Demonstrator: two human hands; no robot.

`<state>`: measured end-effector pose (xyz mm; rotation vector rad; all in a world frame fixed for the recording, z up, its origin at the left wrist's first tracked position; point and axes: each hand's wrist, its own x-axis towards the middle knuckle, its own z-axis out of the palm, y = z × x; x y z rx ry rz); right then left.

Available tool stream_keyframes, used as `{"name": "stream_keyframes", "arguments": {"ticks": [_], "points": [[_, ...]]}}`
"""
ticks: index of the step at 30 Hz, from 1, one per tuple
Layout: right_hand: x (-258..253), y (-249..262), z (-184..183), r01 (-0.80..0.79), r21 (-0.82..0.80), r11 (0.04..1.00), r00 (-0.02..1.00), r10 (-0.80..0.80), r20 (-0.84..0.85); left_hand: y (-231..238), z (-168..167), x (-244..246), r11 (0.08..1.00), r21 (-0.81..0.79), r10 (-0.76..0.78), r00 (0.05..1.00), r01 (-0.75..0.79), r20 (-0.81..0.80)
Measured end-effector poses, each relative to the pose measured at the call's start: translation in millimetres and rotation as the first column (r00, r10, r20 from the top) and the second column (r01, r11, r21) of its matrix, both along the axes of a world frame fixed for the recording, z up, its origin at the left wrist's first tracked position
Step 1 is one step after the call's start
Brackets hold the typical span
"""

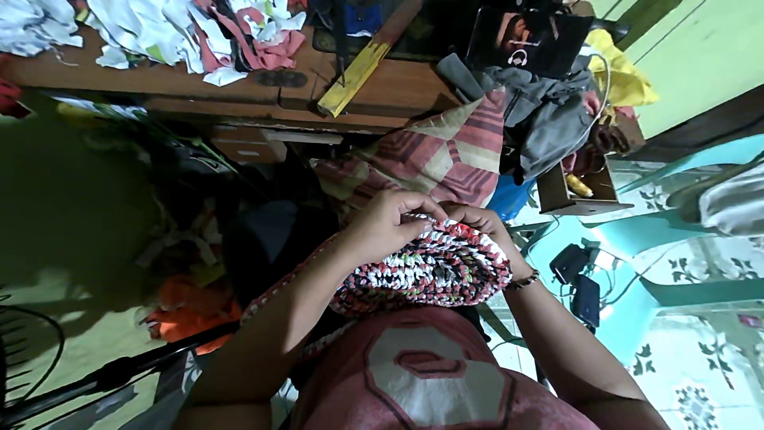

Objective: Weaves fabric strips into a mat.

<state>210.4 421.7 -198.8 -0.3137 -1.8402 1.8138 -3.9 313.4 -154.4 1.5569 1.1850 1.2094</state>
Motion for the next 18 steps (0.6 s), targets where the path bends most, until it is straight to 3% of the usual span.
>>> {"name": "stream_keyframes", "arguments": {"ticks": [9, 13, 18], "points": [[0.2, 2.9, 0.8, -0.062, -0.014, 0.998, 0.998, 0.063, 0.007, -1.2, -1.5, -3.8, 0.999, 0.02, -0.027, 0.998, 0.026, 0.05], [-0.8, 4.5, -0.2, -0.119, -0.077, 0.99, 0.993, 0.119, -0.004, -0.4, 0.6, 2.3, 1.0, 0.026, -0.009, 1.0, 0.009, -0.006], [1.5, 3.1, 1.5, -0.048, -0.111, 0.993, 0.998, 0.051, 0.023, -0.6, 2.9, 1.3, 0.999, -0.031, 0.014, 1.0, -0.014, 0.002]]}}
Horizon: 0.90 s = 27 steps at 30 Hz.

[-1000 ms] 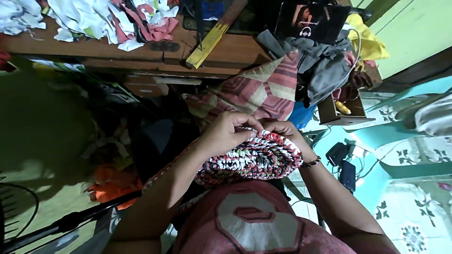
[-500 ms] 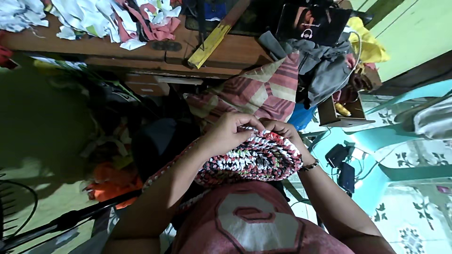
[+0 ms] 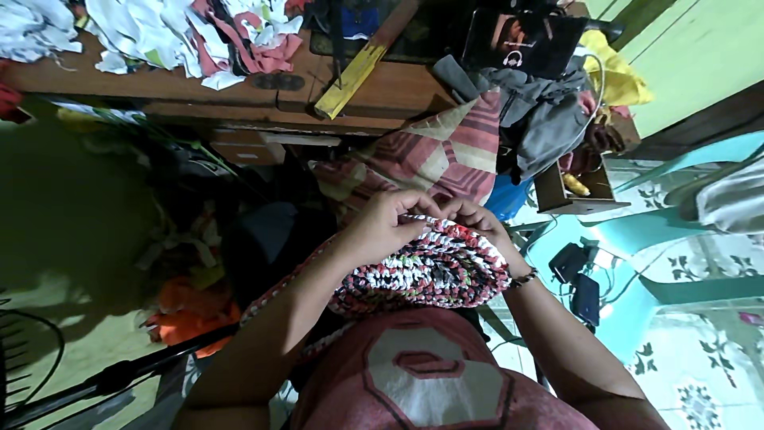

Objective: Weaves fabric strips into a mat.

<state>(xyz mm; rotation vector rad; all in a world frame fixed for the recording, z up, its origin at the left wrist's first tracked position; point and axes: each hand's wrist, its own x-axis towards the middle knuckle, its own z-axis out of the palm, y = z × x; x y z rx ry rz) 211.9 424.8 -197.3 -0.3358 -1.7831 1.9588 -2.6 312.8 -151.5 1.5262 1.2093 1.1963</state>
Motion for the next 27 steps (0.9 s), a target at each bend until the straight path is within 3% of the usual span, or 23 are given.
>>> {"name": "stream_keyframes", "arguments": {"ticks": [5, 10, 14, 19, 27], "points": [[6.1, 6.7, 4.6, 0.131, 0.175, 0.976, 0.989, -0.14, 0.041, -4.3, 0.1, -9.8, 0.998, -0.029, -0.051, 0.999, 0.052, 0.019], [-2.2, 7.4, 15.8, 0.083, 0.236, 0.968, 0.993, -0.102, 0.066, -5.5, -1.0, -1.5, 0.998, 0.009, 0.058, 0.992, -0.057, -0.116], [-4.9, 12.0, 33.8, 0.038, 0.39, 0.92, 0.992, -0.082, 0.097, -4.4, -0.7, -2.4, 0.994, -0.015, 0.108, 0.991, -0.109, -0.085], [-2.4, 20.5, 67.1, 0.022, 0.729, 0.684, 0.997, -0.067, 0.033, -1.6, -2.8, -3.2, 0.994, -0.058, 0.089, 0.996, -0.09, -0.019], [-25.3, -12.7, 56.7, 0.024, 0.942, 0.334, 0.976, -0.212, 0.05, -3.2, -6.3, -0.2, 0.991, -0.002, 0.134, 0.985, -0.135, -0.106]]}}
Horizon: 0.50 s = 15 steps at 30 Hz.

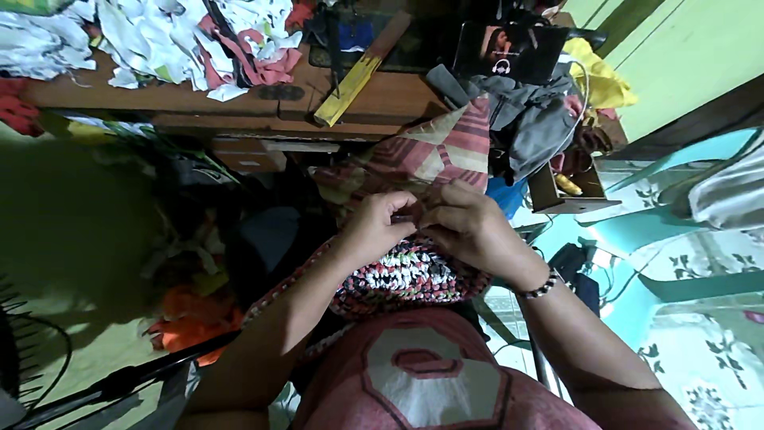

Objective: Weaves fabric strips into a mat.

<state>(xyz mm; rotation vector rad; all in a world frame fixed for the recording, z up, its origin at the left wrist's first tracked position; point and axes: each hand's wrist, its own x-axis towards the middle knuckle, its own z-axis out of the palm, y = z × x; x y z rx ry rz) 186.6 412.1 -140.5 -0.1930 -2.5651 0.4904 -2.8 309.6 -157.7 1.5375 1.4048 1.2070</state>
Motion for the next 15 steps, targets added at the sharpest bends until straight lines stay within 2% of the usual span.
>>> {"name": "stream_keyframes", "arguments": {"ticks": [2, 4, 7, 9, 10, 12, 15], "points": [[-4.3, -8.8, -3.9, 0.035, 0.087, 0.996, 0.998, -0.03, -0.063, 0.0, -0.3, 1.0, 1.0, -0.009, 0.026, 0.998, -0.026, -0.063], [-6.2, -16.5, -6.2, 0.03, 0.088, 0.996, 0.975, -0.01, -0.22, 0.0, 1.1, 2.7, 0.999, -0.016, 0.048, 0.993, -0.05, -0.107], [-0.7, -26.6, 0.8, -0.053, -0.131, 0.99, 0.928, 0.0, -0.372, -4.4, 8.0, 3.9, 1.0, -0.001, 0.014, 0.998, -0.014, -0.063], [7.6, -23.8, 6.3, -0.09, -0.316, 0.944, 0.922, -0.041, -0.385, -6.3, 10.6, 2.4, 0.998, 0.056, -0.018, 0.999, 0.02, -0.035], [11.5, -22.3, 8.5, -0.083, -0.354, 0.932, 0.928, -0.057, -0.368, -7.9, 10.4, 2.9, 0.997, 0.07, -0.03, 0.999, 0.033, -0.041], [14.6, -21.1, 8.3, -0.02, -0.3, 0.954, 0.953, -0.072, -0.293, -9.0, 7.1, 5.4, 0.995, 0.089, -0.043, 0.997, 0.049, -0.068], [8.5, -25.1, -4.1, 0.045, -0.111, 0.993, 0.966, -0.071, -0.248, -7.1, 1.3, 12.4, 0.992, 0.122, -0.009, 0.986, 0.029, -0.164]]}}
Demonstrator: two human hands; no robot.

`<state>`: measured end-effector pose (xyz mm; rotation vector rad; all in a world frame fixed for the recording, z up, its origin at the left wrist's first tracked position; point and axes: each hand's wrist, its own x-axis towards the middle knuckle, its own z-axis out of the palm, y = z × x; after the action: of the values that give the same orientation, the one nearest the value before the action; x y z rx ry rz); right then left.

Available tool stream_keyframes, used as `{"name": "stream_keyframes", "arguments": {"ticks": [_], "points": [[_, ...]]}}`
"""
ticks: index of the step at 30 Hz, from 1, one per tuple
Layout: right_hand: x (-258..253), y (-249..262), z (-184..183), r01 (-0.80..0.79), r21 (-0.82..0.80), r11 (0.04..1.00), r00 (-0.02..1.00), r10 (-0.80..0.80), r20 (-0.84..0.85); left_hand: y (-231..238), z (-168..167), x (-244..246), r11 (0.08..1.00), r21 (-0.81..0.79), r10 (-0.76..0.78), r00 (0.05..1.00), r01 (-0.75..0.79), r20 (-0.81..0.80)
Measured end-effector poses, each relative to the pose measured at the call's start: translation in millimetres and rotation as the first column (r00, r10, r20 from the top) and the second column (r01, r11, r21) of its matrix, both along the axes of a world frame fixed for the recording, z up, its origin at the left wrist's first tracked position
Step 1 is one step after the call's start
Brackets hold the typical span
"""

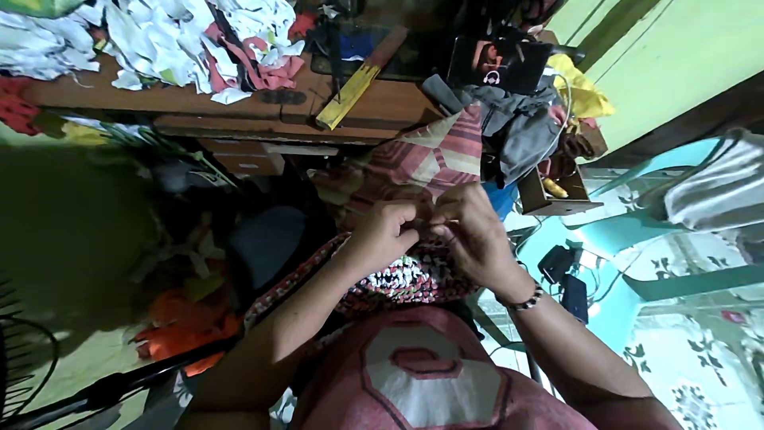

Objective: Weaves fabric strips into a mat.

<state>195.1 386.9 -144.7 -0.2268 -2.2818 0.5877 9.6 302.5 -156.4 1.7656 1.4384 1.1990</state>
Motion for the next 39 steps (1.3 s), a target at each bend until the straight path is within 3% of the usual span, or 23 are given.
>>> {"name": "stream_keyframes", "arguments": {"ticks": [3, 9, 12, 14, 16, 17, 19, 20, 26, 31, 36, 39], "points": [[-4.7, -9.0, -5.2, -0.066, 0.025, 0.997, 0.997, 0.067, -0.034, -1.1, 4.6, 3.4, 0.998, -0.037, 0.041, 0.999, -0.042, -0.02], [-2.0, 10.6, 14.5, -0.26, -0.286, 0.922, 0.961, 0.275, 0.012, -4.7, 3.8, -2.5, 0.988, -0.151, 0.029, 0.999, -0.024, 0.035], [-8.5, 8.5, 24.7, -0.29, -0.117, 0.95, 0.944, 0.304, 0.126, -4.8, 18.8, -0.3, 0.956, -0.283, 0.071, 0.997, -0.074, -0.02], [-10.8, -0.2, 18.2, -0.224, -0.036, 0.974, 0.969, 0.227, 0.101, -5.4, 17.5, -0.1, 0.959, -0.264, 0.099, 0.994, -0.106, -0.038], [-6.7, -1.3, 10.7, -0.085, -0.272, 0.959, 0.996, 0.078, -0.035, -2.1, 1.2, -2.0, 0.994, -0.066, 0.085, 0.996, -0.084, 0.013], [-6.3, -0.4, 8.0, -0.029, -0.454, 0.89, 0.993, -0.025, -0.113, -1.5, -2.5, -1.5, 0.998, -0.003, 0.064, 0.997, -0.064, 0.036], [-9.6, -2.1, 5.5, 0.009, -0.667, 0.745, 0.97, -0.169, -0.176, -1.0, -2.8, 0.8, 0.999, -0.008, 0.047, 0.997, -0.046, 0.058], [-10.6, -4.0, 6.3, -0.004, -0.681, 0.732, 0.971, -0.162, -0.179, -0.5, -1.8, 1.6, 0.998, -0.036, 0.053, 0.996, -0.051, 0.07], [-5.8, 9.9, 14.2, -0.133, -0.417, 0.899, 0.989, 0.151, 0.009, 1.4, -0.1, 0.5, 0.983, -0.163, 0.106, 0.989, -0.088, 0.107], [-7.5, 12.4, 5.5, -0.17, -0.226, 0.959, 0.985, 0.167, -0.032, 4.2, 6.6, 2.6, 0.971, -0.226, 0.104, 0.99, -0.081, 0.095], [-4.0, 1.2, 38.4, -0.407, -0.145, 0.902, 0.912, 0.392, -0.118, 9.8, 5.1, 2.1, 0.974, -0.225, 0.044, 0.994, -0.021, 0.097], [12.6, 2.2, 81.3, -0.394, -0.176, 0.902, 0.906, 0.349, -0.24, 9.6, 3.6, 4.5, 0.977, -0.21, 0.047, 0.996, -0.03, 0.077]]}}
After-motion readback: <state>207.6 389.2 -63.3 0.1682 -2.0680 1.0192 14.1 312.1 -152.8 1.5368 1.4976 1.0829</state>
